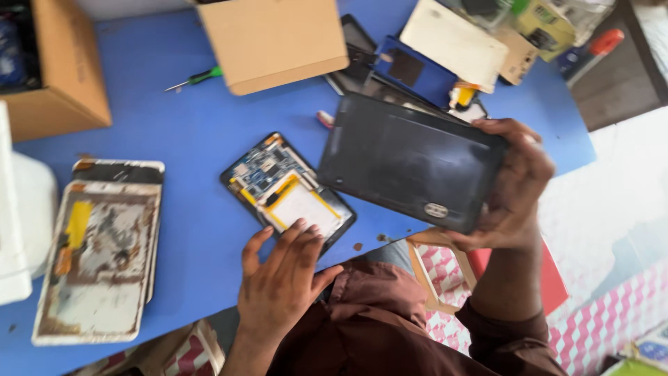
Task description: The person handles a disassembled tablet, aligns and attaches the back cover, and presses the edges to secure it. They then pick up a screwdriver and briefly handle another disassembled tablet frame.
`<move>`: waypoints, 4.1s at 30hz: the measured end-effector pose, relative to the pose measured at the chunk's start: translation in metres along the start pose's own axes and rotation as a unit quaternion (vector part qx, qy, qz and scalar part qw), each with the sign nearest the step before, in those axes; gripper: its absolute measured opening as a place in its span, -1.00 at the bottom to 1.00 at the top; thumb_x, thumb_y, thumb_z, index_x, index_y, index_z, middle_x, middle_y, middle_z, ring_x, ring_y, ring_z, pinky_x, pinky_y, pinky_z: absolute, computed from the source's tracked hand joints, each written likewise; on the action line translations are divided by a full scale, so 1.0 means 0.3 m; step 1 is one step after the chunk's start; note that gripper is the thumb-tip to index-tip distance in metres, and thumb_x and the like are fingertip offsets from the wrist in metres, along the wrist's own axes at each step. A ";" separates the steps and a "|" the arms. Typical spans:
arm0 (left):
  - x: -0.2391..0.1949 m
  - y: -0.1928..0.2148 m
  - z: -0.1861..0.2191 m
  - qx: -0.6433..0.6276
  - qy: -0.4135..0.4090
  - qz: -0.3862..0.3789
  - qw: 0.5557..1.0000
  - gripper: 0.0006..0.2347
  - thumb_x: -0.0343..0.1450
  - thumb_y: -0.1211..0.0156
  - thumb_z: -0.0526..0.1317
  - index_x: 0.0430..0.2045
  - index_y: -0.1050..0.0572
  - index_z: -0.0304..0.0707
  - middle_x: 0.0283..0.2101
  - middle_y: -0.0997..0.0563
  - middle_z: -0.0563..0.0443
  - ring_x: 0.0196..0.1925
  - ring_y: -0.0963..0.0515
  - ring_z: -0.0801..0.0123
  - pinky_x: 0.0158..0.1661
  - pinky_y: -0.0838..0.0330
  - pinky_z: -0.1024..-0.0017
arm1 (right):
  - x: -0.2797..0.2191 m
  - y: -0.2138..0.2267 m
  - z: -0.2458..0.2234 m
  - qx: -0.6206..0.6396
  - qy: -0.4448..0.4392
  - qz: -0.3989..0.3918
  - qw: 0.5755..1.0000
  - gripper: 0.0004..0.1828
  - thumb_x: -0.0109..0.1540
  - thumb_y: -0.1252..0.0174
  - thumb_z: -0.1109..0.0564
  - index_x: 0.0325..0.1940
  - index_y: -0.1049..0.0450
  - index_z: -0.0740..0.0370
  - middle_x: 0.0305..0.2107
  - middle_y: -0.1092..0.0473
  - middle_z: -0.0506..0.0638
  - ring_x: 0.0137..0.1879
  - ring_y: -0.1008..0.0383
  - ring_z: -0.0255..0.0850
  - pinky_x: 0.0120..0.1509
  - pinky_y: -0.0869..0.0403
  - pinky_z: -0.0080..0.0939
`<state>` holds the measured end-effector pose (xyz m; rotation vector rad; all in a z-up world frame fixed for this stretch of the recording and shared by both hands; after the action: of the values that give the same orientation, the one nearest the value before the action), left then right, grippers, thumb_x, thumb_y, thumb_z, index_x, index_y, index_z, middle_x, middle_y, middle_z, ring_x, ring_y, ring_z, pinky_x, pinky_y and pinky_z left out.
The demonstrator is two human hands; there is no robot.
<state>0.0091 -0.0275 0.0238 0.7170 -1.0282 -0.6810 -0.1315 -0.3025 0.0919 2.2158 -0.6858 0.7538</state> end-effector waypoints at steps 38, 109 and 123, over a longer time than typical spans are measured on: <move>-0.028 0.000 -0.005 0.039 -0.016 -0.001 0.999 -0.59 0.34 -0.43 0.12 -0.13 -0.53 -0.13 0.04 -0.61 0.08 0.24 -0.53 0.37 0.34 -0.11 0.04 | -0.094 0.070 0.311 -0.119 -0.106 0.156 0.975 -0.32 0.35 -0.54 0.01 0.29 -0.24 0.31 0.32 -0.10 0.08 0.50 -0.13 -0.11 0.60 -0.18 -0.14; -0.026 0.011 -0.010 0.038 -0.011 0.035 0.999 -0.65 0.46 -0.25 0.14 -0.19 -0.55 -0.15 0.02 -0.58 0.09 0.24 -0.54 0.33 0.30 -0.27 0.09 | -0.015 -0.482 -0.138 -0.091 -0.012 -0.178 0.980 -0.55 -0.03 -0.01 0.47 -0.13 -0.59 0.31 -0.03 -0.50 0.14 0.08 -0.49 0.02 0.18 -0.39 -0.04; -0.025 0.005 -0.008 0.029 -0.009 0.005 1.000 -0.66 0.40 -0.35 0.12 -0.22 -0.55 -0.13 0.02 -0.60 0.09 0.24 -0.54 0.34 0.29 -0.20 0.08 | -0.016 -0.439 -0.087 -0.004 -0.086 -0.146 0.986 -0.51 -0.01 0.10 0.51 -0.11 -0.58 0.38 -0.01 -0.50 0.18 0.10 -0.53 -0.04 0.17 -0.51 -0.15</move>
<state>0.0088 -0.0202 0.0204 0.7573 -1.0702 -0.6519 -0.0576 -0.1998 0.0471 2.3239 -0.4288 0.4153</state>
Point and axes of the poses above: each hand's wrist, its own x-axis towards the middle knuckle, its own y-axis out of the back of the hand, z = x × y, the point moved 4 cm from there along x, towards the middle knuckle
